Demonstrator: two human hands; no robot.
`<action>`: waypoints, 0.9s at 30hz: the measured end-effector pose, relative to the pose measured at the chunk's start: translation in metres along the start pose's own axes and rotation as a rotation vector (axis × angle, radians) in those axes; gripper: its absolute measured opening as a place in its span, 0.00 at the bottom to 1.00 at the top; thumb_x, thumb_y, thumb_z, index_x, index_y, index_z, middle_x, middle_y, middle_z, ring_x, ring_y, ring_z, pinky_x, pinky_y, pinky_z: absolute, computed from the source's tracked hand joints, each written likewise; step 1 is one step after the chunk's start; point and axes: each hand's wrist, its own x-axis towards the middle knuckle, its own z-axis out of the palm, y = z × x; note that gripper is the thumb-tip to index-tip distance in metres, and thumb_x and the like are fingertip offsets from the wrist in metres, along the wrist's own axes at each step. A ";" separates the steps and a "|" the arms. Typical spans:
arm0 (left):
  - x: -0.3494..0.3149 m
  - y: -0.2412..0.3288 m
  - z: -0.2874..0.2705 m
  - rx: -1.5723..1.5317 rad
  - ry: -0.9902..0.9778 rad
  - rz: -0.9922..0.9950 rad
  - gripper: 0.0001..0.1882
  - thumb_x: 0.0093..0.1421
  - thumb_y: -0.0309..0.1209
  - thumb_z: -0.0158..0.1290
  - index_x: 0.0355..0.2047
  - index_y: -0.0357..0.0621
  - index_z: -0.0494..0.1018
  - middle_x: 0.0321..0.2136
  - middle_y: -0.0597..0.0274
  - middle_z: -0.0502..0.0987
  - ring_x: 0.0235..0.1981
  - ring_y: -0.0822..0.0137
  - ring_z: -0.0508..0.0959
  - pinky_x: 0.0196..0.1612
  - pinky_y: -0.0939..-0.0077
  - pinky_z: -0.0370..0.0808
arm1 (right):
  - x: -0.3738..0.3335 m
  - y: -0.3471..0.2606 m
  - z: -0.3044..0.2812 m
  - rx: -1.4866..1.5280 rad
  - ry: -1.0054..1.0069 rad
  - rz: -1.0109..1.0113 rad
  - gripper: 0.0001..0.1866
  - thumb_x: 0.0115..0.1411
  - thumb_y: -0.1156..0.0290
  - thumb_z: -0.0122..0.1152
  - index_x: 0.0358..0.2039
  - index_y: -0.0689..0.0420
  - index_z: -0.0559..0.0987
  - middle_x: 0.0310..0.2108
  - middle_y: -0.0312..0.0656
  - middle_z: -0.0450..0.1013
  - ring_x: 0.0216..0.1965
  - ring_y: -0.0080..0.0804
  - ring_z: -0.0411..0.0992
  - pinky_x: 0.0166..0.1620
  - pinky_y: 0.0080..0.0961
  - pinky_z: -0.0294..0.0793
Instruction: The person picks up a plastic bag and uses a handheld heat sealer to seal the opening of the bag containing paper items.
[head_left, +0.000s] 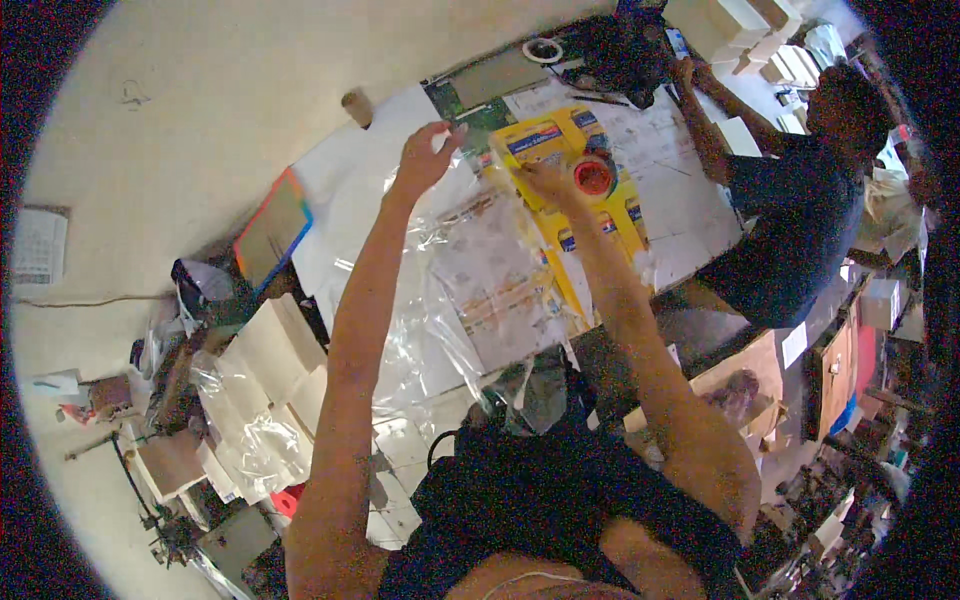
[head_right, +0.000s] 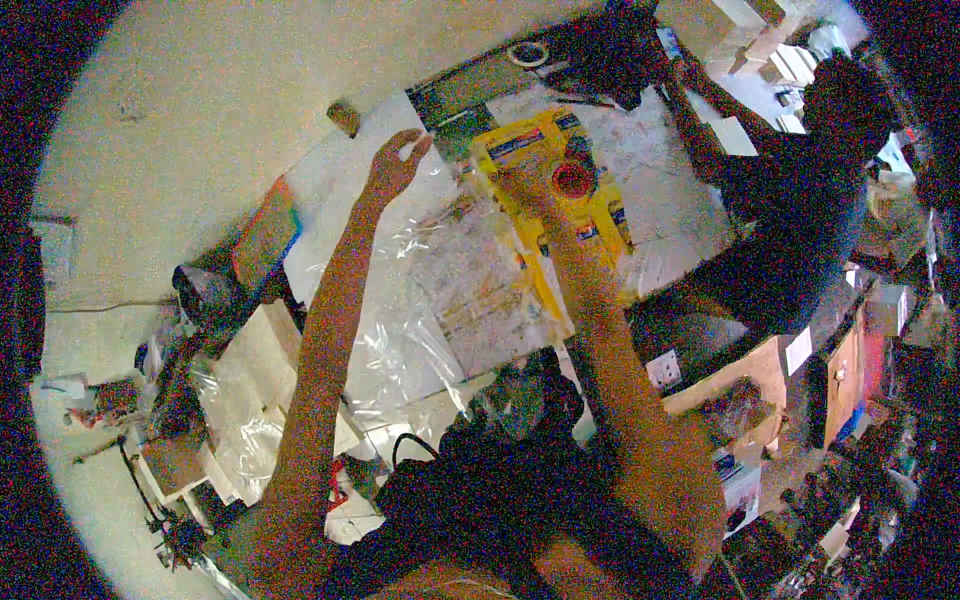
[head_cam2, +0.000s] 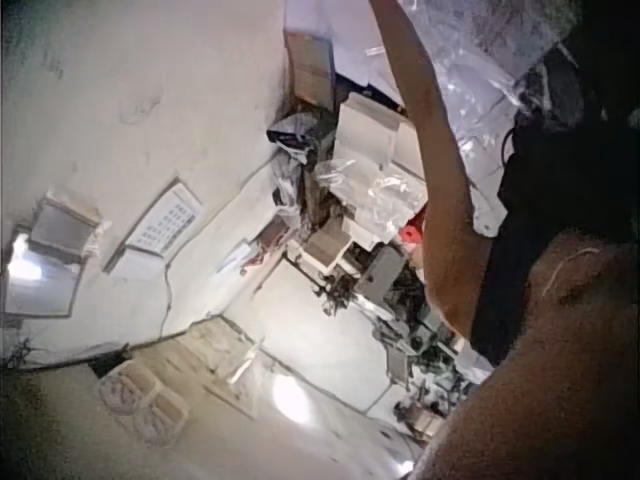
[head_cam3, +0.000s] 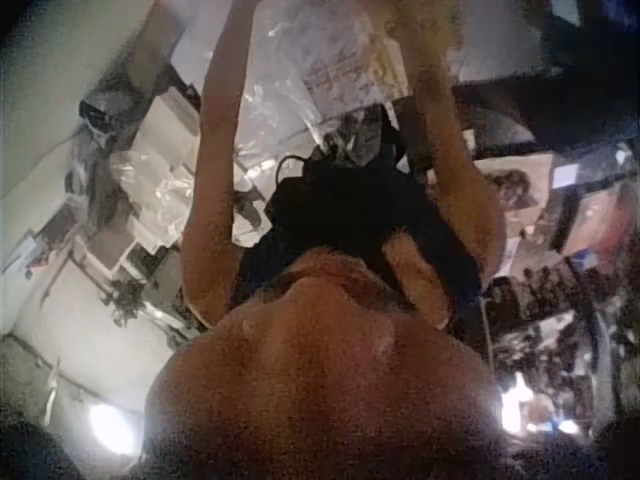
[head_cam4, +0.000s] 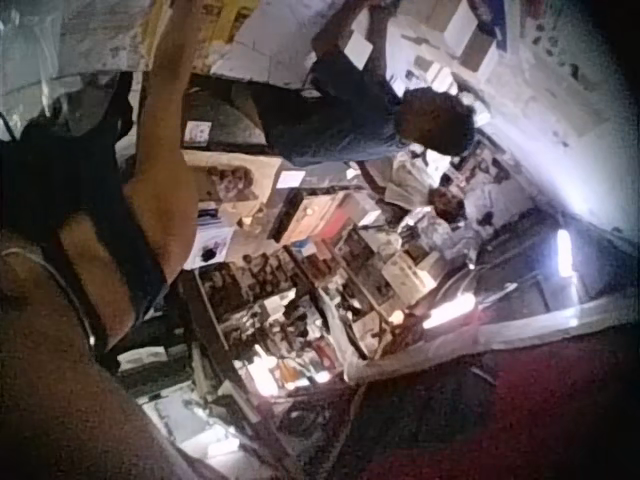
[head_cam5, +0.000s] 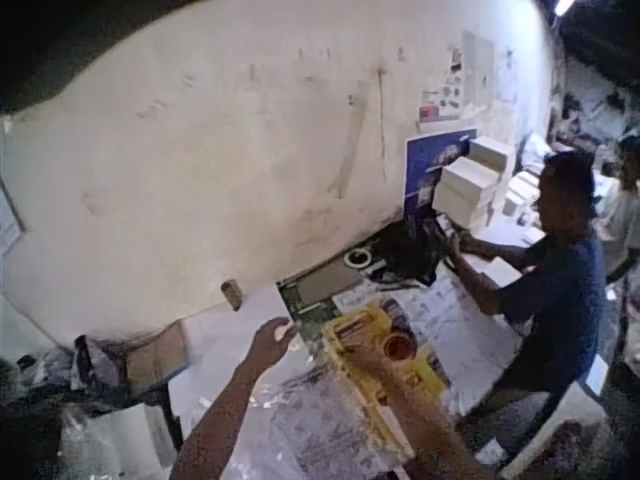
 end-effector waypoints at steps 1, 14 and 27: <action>0.038 -0.019 0.051 0.086 -0.039 0.051 0.23 0.59 0.47 0.50 0.43 0.41 0.73 0.42 0.49 0.76 0.43 0.53 0.76 0.50 0.65 0.70 | 0.002 0.032 -0.016 -0.188 0.089 -0.118 0.20 0.60 0.55 0.53 0.40 0.61 0.76 0.23 0.37 0.74 0.21 0.26 0.73 0.26 0.23 0.73; 0.177 -0.150 0.166 0.234 -1.329 -0.206 0.38 0.47 0.63 0.52 0.41 0.39 0.74 0.42 0.58 0.76 0.37 0.63 0.75 0.43 0.68 0.72 | -0.002 -0.038 -0.026 0.399 -0.305 0.215 0.22 0.63 0.54 0.49 0.39 0.64 0.75 0.22 0.38 0.73 0.19 0.26 0.70 0.24 0.24 0.71; 0.179 -0.072 0.117 0.409 -1.420 -0.307 0.45 0.44 0.70 0.50 0.47 0.43 0.72 0.46 0.53 0.74 0.49 0.58 0.71 0.51 0.60 0.67 | -0.001 -0.040 -0.031 0.395 -0.366 0.314 0.23 0.63 0.53 0.47 0.41 0.62 0.74 0.26 0.42 0.74 0.28 0.29 0.72 0.33 0.27 0.71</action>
